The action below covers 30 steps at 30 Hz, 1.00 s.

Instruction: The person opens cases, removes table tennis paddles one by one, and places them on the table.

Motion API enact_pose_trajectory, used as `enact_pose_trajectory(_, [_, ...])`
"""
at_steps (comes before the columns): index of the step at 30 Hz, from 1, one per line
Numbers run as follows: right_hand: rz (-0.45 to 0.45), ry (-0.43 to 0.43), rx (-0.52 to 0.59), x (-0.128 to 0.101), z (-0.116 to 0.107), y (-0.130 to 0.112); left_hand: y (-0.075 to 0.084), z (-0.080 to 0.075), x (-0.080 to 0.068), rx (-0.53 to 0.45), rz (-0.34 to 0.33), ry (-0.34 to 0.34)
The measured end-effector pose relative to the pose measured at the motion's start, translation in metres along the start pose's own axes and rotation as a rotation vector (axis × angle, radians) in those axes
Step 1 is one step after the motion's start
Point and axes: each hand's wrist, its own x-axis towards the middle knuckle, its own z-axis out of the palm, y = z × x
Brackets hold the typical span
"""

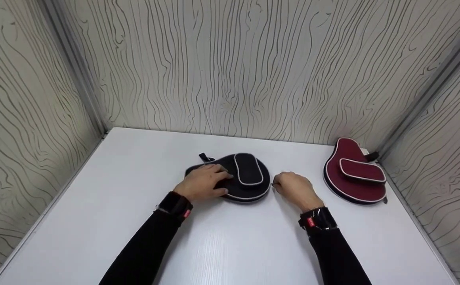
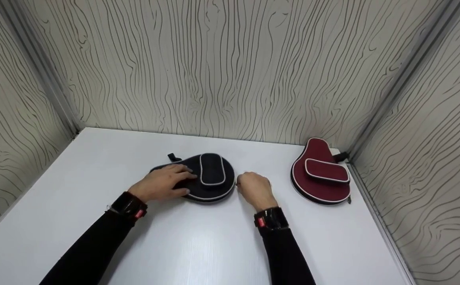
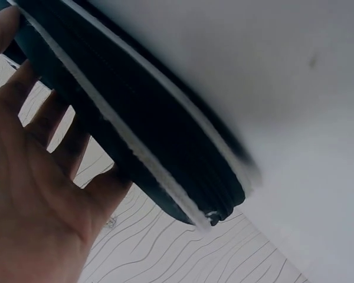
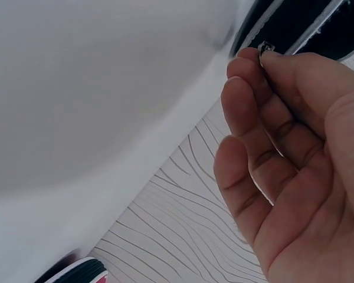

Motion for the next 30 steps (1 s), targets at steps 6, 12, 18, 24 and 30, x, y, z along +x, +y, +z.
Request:
enact_pose_trajectory(6, [-0.011, -0.004, 0.010, 0.000, 0.001, -0.002, 0.000, 0.000, 0.004, -0.014, -0.029, -0.002])
enact_pose_trajectory(12, [-0.030, -0.006, 0.011, -0.001, 0.002, -0.006, 0.000, 0.000, 0.008, -0.008, -0.034, 0.008])
enact_pose_trajectory(18, [-0.047, -0.015, 0.019, 0.000, 0.003, -0.011, -0.001, 0.000, 0.014, -0.021, -0.057, 0.007])
enact_pose_trajectory(24, [-0.043, -0.014, 0.014, -0.001, 0.004, -0.017, -0.001, -0.001, 0.018, -0.042, -0.070, 0.014])
enact_pose_trajectory(30, [-0.054, -0.024, 0.015, 0.001, 0.005, -0.022, 0.000, -0.001, 0.020, -0.036, -0.081, 0.022])
